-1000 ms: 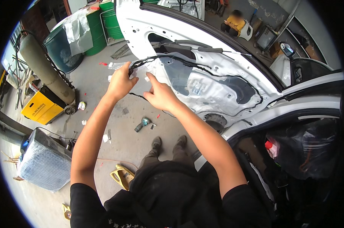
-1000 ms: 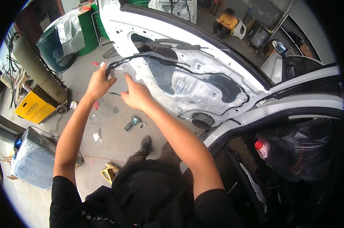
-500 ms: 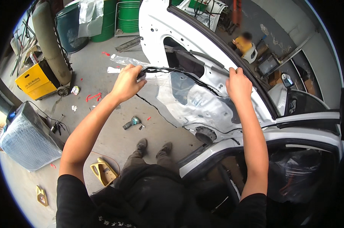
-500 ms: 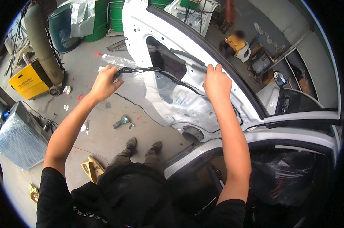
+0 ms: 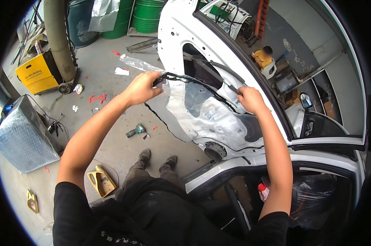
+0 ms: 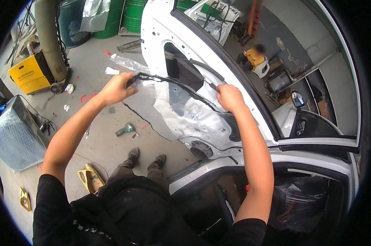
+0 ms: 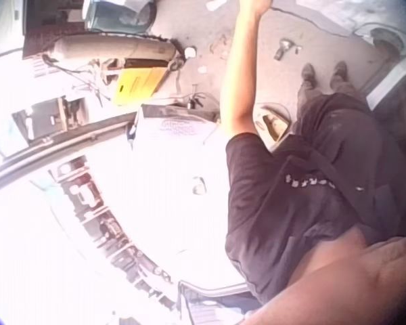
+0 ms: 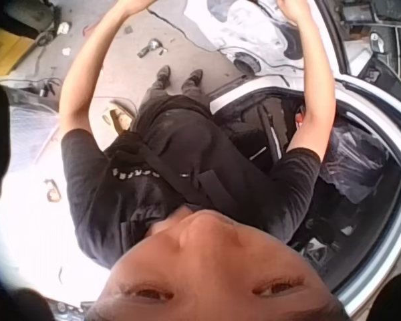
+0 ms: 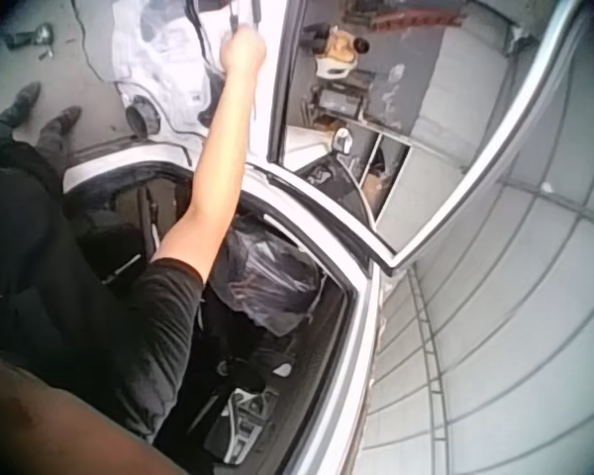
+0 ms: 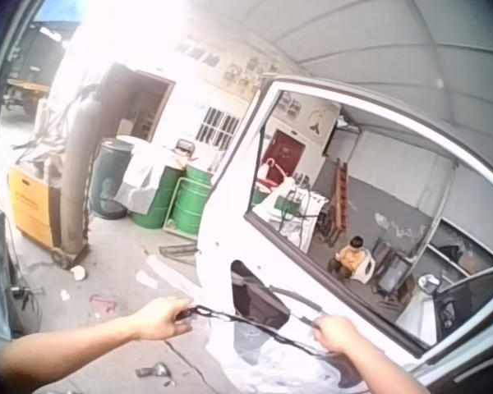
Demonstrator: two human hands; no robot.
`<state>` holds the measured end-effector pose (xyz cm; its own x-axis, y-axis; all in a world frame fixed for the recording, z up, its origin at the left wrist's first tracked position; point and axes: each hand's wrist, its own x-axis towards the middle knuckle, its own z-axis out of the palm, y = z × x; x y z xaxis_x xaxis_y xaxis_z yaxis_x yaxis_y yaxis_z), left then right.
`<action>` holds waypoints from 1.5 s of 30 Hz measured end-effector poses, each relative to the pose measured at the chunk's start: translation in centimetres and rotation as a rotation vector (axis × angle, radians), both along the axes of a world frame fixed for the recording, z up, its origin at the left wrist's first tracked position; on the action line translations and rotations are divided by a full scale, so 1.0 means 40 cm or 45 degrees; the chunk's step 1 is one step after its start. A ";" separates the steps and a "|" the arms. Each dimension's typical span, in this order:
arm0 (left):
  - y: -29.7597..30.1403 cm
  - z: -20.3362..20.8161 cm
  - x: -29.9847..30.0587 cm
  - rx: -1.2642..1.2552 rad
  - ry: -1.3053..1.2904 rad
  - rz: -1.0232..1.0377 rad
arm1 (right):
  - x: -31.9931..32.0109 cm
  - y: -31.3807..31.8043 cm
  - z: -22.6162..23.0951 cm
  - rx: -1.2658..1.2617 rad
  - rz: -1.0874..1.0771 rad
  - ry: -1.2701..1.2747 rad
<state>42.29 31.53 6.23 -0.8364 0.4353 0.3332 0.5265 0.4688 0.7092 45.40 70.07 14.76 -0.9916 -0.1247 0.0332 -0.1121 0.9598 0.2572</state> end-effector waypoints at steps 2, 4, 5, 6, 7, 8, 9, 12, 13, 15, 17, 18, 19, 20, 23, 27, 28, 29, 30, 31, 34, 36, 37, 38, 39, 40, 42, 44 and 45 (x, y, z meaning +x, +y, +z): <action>-0.001 -0.007 0.000 -0.001 0.009 -0.017 | -0.025 0.014 -0.007 0.040 -0.028 -0.090; -0.005 -0.025 -0.001 0.005 -0.004 -0.044 | -0.038 0.015 -0.018 0.059 -0.083 -0.107; -0.007 -0.033 -0.002 0.005 0.039 -0.073 | -0.041 0.014 -0.021 0.069 -0.111 -0.116; -0.011 -0.041 -0.003 0.000 0.083 -0.097 | -0.037 -0.010 -0.017 0.156 -0.162 -0.151; -0.014 -0.047 -0.002 -0.005 0.127 -0.122 | -0.040 -0.014 -0.023 0.190 -0.193 -0.132; -0.016 -0.052 0.002 -0.004 0.165 -0.124 | -0.044 -0.016 -0.031 0.225 -0.224 -0.113; -0.016 -0.053 0.005 0.000 0.203 -0.132 | -0.045 -0.018 -0.035 0.261 -0.257 -0.094; -0.014 -0.051 0.012 0.011 0.276 -0.149 | -0.050 -0.023 -0.033 0.309 -0.306 -0.154; -0.012 -0.052 0.013 0.011 0.275 -0.149 | -0.052 -0.026 -0.033 0.292 -0.298 -0.148; -0.010 -0.057 0.013 0.011 0.299 -0.152 | -0.055 -0.039 -0.036 0.261 -0.277 -0.136; -0.008 -0.069 0.007 0.010 0.350 -0.156 | -0.061 -0.066 -0.031 0.162 -0.072 0.052; -0.010 -0.073 0.006 -0.021 0.358 -0.153 | -0.063 -0.088 -0.032 0.111 0.052 0.197; -0.013 -0.082 0.004 -0.021 0.368 -0.137 | -0.069 -0.113 -0.034 0.056 0.176 0.340; -0.017 -0.092 0.003 -0.024 0.378 -0.119 | -0.083 -0.139 -0.034 0.099 0.442 0.563; -0.004 -0.104 0.004 -0.026 0.413 -0.140 | -0.158 -0.145 -0.057 0.337 0.518 0.697; -0.003 -0.135 0.011 -0.113 0.430 -0.123 | -0.247 -0.194 -0.098 0.531 0.189 0.558; -0.001 -0.151 0.011 -0.126 0.424 -0.129 | -0.263 -0.212 -0.099 0.528 0.188 0.480; -0.002 -0.163 0.014 -0.123 0.430 -0.127 | -0.279 -0.230 -0.101 0.526 0.187 0.402; 0.002 -0.171 0.016 -0.117 0.439 -0.136 | -0.300 -0.236 -0.117 0.513 0.125 0.416; 0.007 -0.180 0.017 -0.109 0.451 -0.148 | -0.327 -0.235 -0.134 0.550 0.054 0.383; 0.014 -0.218 0.021 -0.150 0.426 -0.156 | -0.366 -0.257 -0.159 0.653 -0.074 0.438; 0.014 -0.248 0.030 -0.165 0.392 -0.169 | -0.378 -0.276 -0.153 0.701 -0.116 0.352; 0.014 -0.261 0.033 -0.158 0.382 -0.169 | -0.384 -0.283 -0.152 0.724 -0.142 0.305; 0.014 -0.272 0.034 -0.151 0.372 -0.170 | -0.399 -0.278 -0.158 0.717 -0.166 0.292; 0.014 -0.286 0.039 -0.146 0.354 -0.174 | -0.400 -0.278 -0.156 0.722 -0.110 0.284; 0.013 -0.296 0.042 -0.149 0.330 -0.161 | -0.400 -0.276 -0.151 0.727 -0.055 0.274; 0.010 -0.308 0.040 -0.116 0.306 -0.157 | -0.395 -0.278 -0.140 0.738 0.001 0.236; 0.010 -0.322 0.043 -0.098 0.283 -0.163 | -0.384 -0.286 -0.126 0.748 0.004 0.179; 0.009 -0.326 0.044 -0.098 0.278 -0.174 | -0.381 -0.287 -0.119 0.753 0.002 0.155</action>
